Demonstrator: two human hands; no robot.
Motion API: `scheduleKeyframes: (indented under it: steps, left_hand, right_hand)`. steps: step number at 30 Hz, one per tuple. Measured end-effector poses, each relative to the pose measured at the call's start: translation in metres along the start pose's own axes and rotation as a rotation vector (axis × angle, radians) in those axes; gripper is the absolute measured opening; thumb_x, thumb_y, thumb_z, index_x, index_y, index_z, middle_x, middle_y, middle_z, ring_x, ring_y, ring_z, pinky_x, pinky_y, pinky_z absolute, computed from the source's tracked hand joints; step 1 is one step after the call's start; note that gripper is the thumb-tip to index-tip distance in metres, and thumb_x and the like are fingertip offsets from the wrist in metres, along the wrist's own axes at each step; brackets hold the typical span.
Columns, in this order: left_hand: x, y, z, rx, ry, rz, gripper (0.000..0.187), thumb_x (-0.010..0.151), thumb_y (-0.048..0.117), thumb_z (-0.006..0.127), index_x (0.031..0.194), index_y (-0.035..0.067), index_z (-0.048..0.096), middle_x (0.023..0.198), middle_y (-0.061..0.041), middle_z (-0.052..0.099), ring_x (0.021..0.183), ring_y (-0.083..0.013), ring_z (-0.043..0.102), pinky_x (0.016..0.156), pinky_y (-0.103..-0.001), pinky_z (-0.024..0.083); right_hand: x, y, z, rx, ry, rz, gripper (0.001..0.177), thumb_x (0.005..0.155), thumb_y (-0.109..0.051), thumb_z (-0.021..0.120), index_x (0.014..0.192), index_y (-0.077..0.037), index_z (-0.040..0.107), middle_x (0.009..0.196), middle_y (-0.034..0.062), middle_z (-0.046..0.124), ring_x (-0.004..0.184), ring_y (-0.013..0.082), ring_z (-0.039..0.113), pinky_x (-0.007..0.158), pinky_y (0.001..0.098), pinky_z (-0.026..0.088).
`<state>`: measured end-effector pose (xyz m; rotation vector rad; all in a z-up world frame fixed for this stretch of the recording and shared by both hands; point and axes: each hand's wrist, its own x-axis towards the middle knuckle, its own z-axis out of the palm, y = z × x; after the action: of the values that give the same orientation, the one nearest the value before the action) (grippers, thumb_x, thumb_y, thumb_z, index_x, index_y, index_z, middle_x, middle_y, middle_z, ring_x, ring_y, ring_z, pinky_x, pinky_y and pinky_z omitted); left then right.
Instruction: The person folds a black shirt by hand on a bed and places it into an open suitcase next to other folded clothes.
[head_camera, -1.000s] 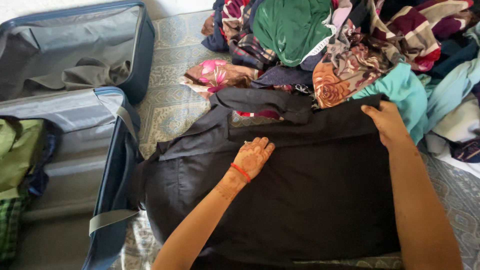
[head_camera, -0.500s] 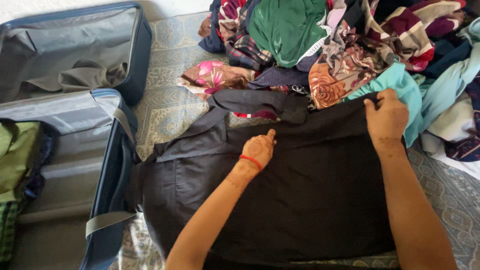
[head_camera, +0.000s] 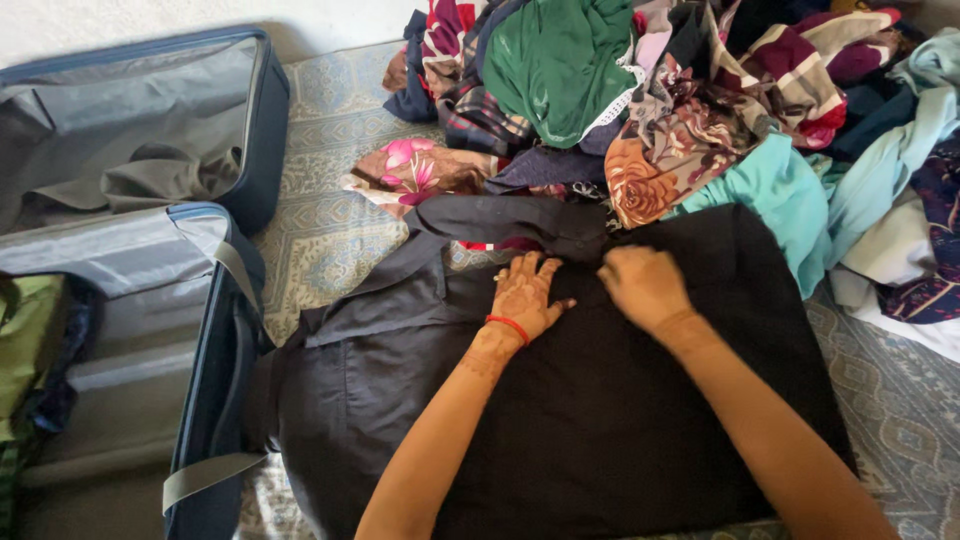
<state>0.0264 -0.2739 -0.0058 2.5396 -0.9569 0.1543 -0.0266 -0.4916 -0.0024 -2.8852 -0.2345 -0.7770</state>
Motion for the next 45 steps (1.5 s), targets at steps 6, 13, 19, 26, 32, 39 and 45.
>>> scheduleKeyframes:
  steps: [6, 13, 19, 26, 32, 39, 45]
  left_hand:
    - [-0.013, -0.004, -0.001, 0.095, -0.061, -0.099, 0.088, 0.08, 0.066, 0.069, 0.148, 0.014, 0.048, 0.156, -0.017, 0.04, 0.147, -0.0379, 0.033, 0.114, -0.057, 0.029]
    - [-0.024, -0.009, 0.013, 0.197, -0.015, -0.041, 0.103, 0.086, 0.077, 0.051, 0.161, 0.011, 0.026, 0.166, -0.023, 0.024, 0.155, -0.0368, 0.016, 0.122, -0.059, 0.008]
    - [-0.054, -0.017, 0.007, 0.199, 0.001, -0.017, 0.089, 0.093, 0.064, 0.052, 0.158, 0.006, 0.032, 0.165, -0.019, 0.029, 0.154, -0.034, 0.023, 0.122, -0.059, 0.013]
    - [-0.138, -0.036, -0.041, 0.153, -0.059, 0.079, 0.075, 0.096, 0.05, 0.058, 0.153, 0.003, 0.043, 0.162, -0.021, 0.037, 0.153, -0.035, 0.031, 0.123, -0.056, 0.021]
    - [-0.209, -0.049, -0.085, 0.033, -0.171, 0.101, 0.075, 0.096, 0.049, 0.061, 0.151, 0.001, 0.043, 0.161, -0.025, 0.033, 0.151, -0.0386, 0.028, 0.12, -0.052, 0.022]
    - [-0.288, -0.052, -0.148, -0.24, -0.352, -0.039, 0.073, 0.092, 0.047, 0.069, 0.149, 0.005, 0.05, 0.161, -0.02, 0.036, 0.151, -0.0367, 0.033, 0.122, -0.048, 0.028]
    - [-0.333, -0.053, -0.191, -0.372, -0.508, -0.151, 0.072, 0.076, 0.041, 0.083, 0.137, 0.009, 0.061, 0.158, -0.015, 0.041, 0.147, -0.0328, 0.037, 0.119, -0.045, 0.03]
  right_hand:
    - [-0.009, 0.063, -0.017, -0.339, 0.141, 0.188, 0.016, 0.095, -0.023, 0.069, 0.106, -0.014, 0.063, 0.101, 0.0069, 0.069, 0.1, 0.029, 0.063, 0.086, 0.0469, 0.044]
    - [-0.016, 0.066, 0.004, -0.425, 0.112, 0.176, 0.023, 0.094, -0.026, 0.069, 0.112, -0.013, 0.063, 0.103, 0.0081, 0.068, 0.101, 0.03, 0.063, 0.086, 0.0474, 0.044]
    - [-0.025, 0.076, 0.022, -0.511, 0.114, 0.189, 0.022, 0.098, -0.025, 0.065, 0.118, -0.015, 0.063, 0.106, 0.0058, 0.068, 0.109, 0.0285, 0.063, 0.089, 0.0502, 0.043]
    - [-0.041, 0.043, -0.014, -0.465, -0.193, 0.105, 0.028, 0.092, -0.031, 0.066, 0.113, -0.013, 0.065, 0.121, 0.0106, 0.065, 0.116, 0.0327, 0.061, 0.091, 0.0553, 0.049]
    - [-0.097, -0.032, -0.075, -0.129, -0.27, -0.038, 0.045, 0.083, -0.026, 0.071, 0.123, -0.007, 0.065, 0.139, 0.0196, 0.057, 0.118, 0.0363, 0.06, 0.092, 0.0457, 0.053]
    - [-0.149, -0.09, -0.143, 0.398, -0.759, 0.096, 0.031, 0.087, -0.03, 0.073, 0.115, -0.016, 0.072, 0.123, -0.0002, 0.063, 0.116, 0.0186, 0.065, 0.099, 0.0321, 0.054]
    - [-0.175, -0.089, -0.158, 0.295, -1.004, 0.188, 0.032, 0.084, -0.037, 0.081, 0.113, -0.024, 0.076, 0.125, -0.0081, 0.064, 0.124, 0.0104, 0.061, 0.107, 0.0291, 0.051]
